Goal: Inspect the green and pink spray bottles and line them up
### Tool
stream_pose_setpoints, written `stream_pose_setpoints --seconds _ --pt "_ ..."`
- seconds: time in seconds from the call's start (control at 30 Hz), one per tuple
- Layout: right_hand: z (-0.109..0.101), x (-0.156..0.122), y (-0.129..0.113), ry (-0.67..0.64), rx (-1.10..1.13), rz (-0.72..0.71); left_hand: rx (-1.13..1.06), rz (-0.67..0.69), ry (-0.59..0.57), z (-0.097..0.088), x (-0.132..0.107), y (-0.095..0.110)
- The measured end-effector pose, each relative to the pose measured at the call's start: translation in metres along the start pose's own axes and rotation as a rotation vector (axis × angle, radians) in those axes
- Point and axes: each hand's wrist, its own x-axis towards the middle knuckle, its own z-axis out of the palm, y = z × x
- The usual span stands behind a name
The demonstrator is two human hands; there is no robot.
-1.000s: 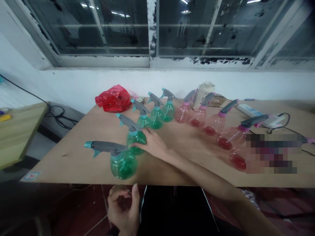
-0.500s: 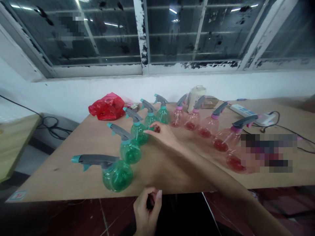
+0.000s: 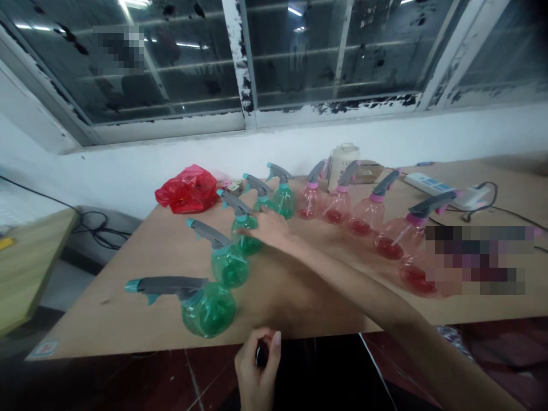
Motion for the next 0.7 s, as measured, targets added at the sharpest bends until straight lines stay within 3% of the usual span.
stream_pose_setpoints --seconds 0.37,0.57,0.7 --pt "-0.031 -0.032 0.018 -0.079 0.012 0.058 0.000 -0.020 -0.090 0.010 0.004 -0.003" --pt "-0.048 -0.086 0.056 0.023 0.185 0.035 0.012 0.059 -0.011 0.027 0.019 0.004" --pt "-0.055 -0.132 0.069 0.080 0.376 0.150 0.077 0.206 -0.141 0.054 0.037 0.012"
